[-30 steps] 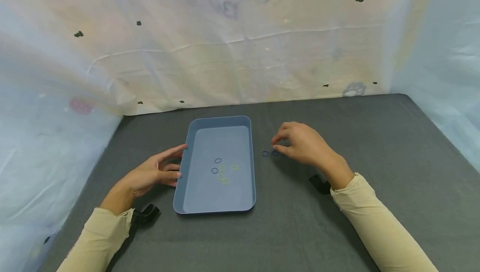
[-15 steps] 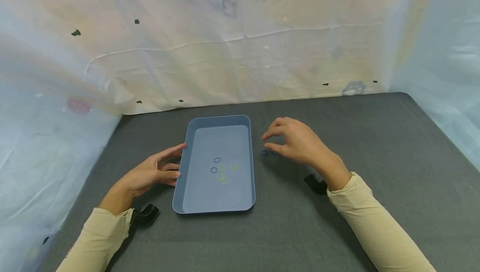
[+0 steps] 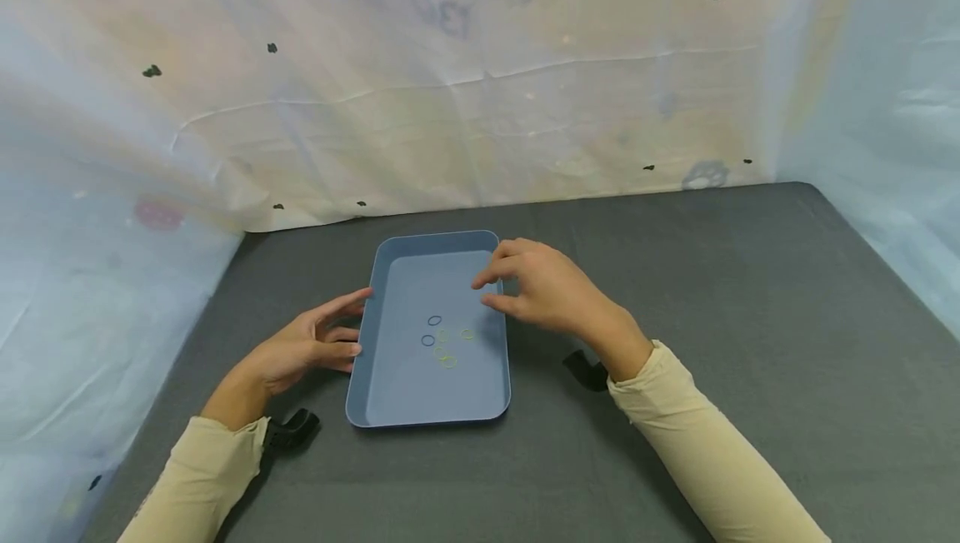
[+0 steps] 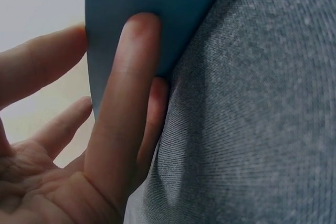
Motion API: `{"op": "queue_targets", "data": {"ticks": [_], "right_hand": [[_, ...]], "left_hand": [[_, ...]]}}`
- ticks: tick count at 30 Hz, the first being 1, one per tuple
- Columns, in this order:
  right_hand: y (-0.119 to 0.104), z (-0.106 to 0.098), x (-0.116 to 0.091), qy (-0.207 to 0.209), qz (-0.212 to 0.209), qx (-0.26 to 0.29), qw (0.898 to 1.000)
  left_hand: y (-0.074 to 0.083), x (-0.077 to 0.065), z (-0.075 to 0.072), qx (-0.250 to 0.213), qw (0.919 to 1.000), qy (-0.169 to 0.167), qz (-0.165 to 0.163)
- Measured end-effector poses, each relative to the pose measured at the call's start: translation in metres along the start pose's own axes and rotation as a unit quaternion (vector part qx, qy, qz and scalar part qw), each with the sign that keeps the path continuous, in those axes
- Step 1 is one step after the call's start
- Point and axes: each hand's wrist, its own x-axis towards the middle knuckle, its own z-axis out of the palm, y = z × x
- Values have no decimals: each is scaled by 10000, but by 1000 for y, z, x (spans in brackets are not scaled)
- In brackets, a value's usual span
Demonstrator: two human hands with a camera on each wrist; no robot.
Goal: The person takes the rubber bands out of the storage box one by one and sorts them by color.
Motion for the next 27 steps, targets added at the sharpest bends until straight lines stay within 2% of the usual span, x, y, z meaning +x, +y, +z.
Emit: {"op": "queue_targets", "data": {"ticks": [7,12,20,27], "right_hand": [[-5,20,17,-376,-54,-25,9993],[0,36,25,-623,-167,-406,9971],[-1,59,35,-510,-479,-938,9931],[-9,76,32,-813,-582,-1391,9852]], "left_hand": [[2,3,1,-14,10000,22,-37],[3,2,3,-72,9999,-16,-88],[3,0,3,-153,9999,52,-45],[0,-1,6,-238,9997,32,-85]]}}
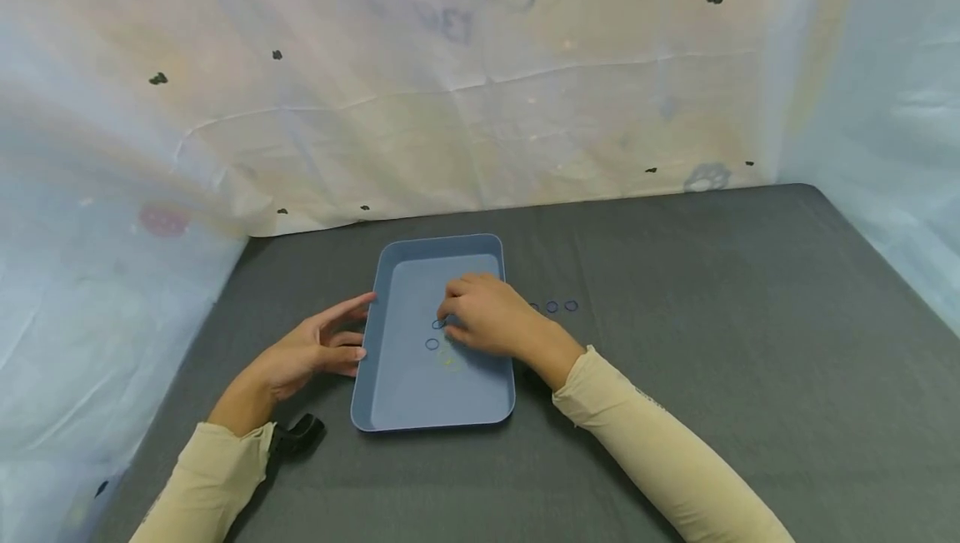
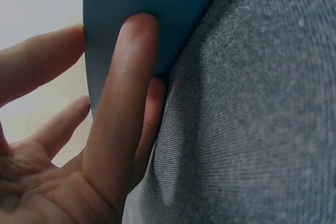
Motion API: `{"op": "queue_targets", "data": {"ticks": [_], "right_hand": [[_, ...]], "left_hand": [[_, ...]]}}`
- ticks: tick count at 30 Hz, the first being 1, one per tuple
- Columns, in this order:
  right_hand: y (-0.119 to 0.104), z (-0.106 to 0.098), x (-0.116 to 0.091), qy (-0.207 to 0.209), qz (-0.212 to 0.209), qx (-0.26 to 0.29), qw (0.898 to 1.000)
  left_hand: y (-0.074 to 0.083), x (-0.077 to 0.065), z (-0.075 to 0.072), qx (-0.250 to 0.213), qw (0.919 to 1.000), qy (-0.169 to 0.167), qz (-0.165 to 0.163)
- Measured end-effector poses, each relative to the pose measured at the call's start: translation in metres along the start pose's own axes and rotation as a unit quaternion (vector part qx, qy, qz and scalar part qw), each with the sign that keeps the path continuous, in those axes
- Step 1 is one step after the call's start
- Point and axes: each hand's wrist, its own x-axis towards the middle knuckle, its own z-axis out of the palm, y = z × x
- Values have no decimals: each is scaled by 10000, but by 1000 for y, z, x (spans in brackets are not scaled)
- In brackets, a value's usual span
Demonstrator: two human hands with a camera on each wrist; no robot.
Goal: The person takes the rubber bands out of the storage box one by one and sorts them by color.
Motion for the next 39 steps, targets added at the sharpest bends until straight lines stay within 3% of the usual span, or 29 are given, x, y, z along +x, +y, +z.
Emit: {"op": "queue_targets", "data": {"ticks": [12,20,25,39], "right_hand": [[-1,4,-3,-355,260,88,9990],[-1,5,-2,-83,289,445,9986],[-3,8,-1,110,153,392,9991],[-10,4,0,-238,65,332,9991]], "left_hand": [[4,0,1,128,9999,39,7],[6,0,3,175,9998,48,31],[7,0,3,186,9998,44,27],[6,0,2,226,9997,63,15]]}}
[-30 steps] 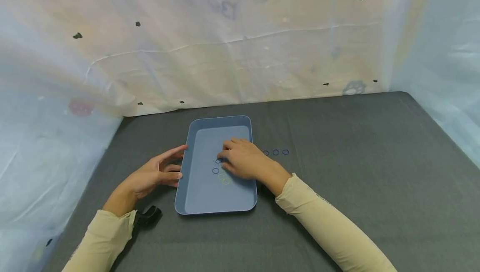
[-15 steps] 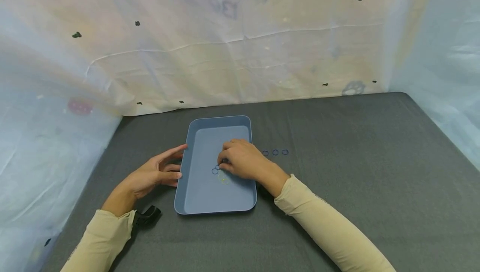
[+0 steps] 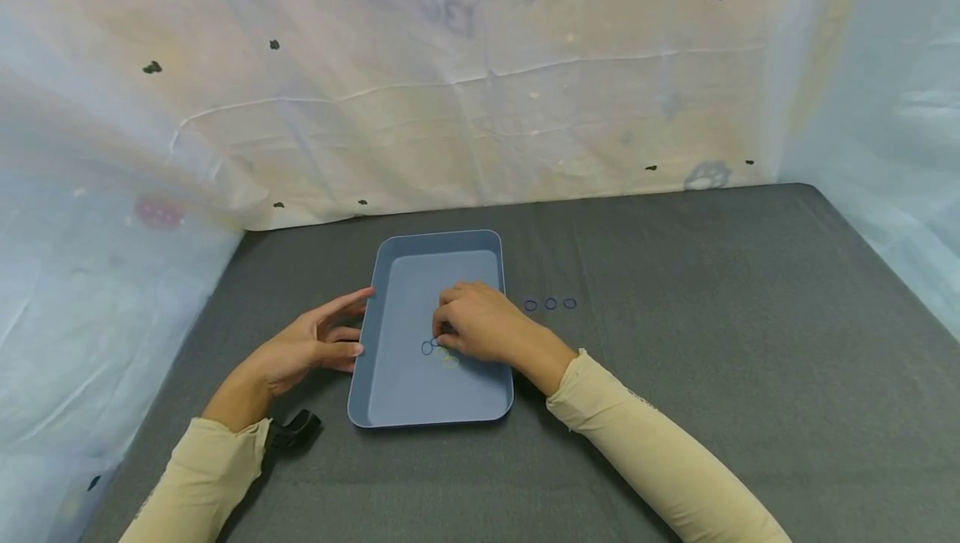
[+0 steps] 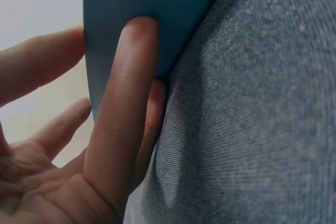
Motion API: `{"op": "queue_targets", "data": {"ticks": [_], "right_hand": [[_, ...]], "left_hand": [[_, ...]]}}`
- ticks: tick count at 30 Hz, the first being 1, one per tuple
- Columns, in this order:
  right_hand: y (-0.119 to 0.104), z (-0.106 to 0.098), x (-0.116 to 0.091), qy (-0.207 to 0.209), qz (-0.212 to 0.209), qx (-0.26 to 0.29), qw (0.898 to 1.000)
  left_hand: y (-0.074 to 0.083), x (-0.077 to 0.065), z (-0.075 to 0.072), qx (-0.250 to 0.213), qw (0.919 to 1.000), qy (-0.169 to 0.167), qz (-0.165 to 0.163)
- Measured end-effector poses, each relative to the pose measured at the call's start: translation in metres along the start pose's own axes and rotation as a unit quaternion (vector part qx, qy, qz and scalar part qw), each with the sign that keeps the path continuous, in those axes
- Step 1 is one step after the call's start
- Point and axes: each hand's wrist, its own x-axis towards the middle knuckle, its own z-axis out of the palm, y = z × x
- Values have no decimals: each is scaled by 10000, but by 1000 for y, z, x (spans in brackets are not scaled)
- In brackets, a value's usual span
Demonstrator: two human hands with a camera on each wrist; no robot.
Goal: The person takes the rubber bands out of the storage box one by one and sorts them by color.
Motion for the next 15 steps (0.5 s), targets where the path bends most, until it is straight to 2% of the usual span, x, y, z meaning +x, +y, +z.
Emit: {"op": "queue_targets", "data": {"ticks": [15], "right_hand": [[0,0,0,185,-33,2,9998]], "left_hand": [[-1,1,0,-33,10000,13,6]]}}
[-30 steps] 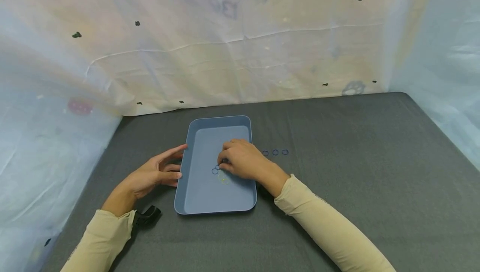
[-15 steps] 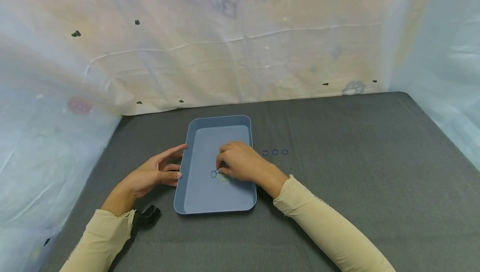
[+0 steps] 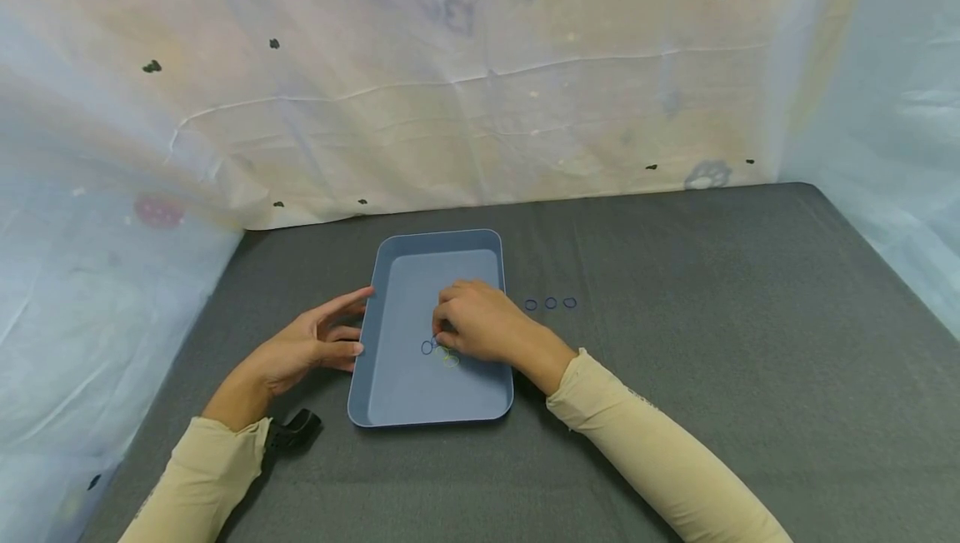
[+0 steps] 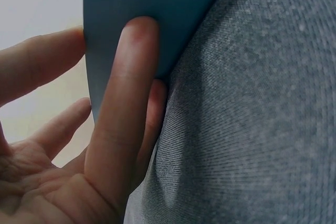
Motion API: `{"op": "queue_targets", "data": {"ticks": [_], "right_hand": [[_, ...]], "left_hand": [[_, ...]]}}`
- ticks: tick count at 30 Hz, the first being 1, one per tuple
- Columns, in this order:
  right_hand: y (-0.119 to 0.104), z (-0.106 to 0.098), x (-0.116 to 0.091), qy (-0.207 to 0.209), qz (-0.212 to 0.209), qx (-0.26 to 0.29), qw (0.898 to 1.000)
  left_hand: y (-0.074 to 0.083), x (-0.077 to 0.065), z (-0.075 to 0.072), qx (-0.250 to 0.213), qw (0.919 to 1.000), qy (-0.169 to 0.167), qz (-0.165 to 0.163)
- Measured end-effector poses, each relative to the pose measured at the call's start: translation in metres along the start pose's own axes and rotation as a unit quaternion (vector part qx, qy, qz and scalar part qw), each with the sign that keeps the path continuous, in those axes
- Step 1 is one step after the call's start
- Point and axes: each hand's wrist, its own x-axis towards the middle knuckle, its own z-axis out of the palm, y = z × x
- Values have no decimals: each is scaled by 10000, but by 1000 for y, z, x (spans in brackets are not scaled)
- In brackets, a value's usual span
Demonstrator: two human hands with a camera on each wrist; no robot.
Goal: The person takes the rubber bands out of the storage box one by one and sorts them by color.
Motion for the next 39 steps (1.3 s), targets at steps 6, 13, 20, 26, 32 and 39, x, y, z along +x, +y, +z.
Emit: {"op": "queue_targets", "data": {"ticks": [6,13,20,26,32,39], "right_hand": [[2,-1,0,144,-23,-15,9999],[4,-7,-1,382,-7,-91,9992],[6,-8,-5,347,32,-136,9993],[11,-13,-11,542,82,-49,9985],[15,-17,-15,624,149,44,9979],[20,-21,-20,741,251,-4,9969]], "left_hand": [[-2,1,-1,-10,10000,-35,32],[-3,3,-1,-32,10000,-45,44],[-4,5,-2,-52,10000,-5,22],[-3,8,-3,7,10000,31,40],[-6,9,-4,8,10000,-5,70],[-7,10,-6,-16,10000,-34,61]]}}
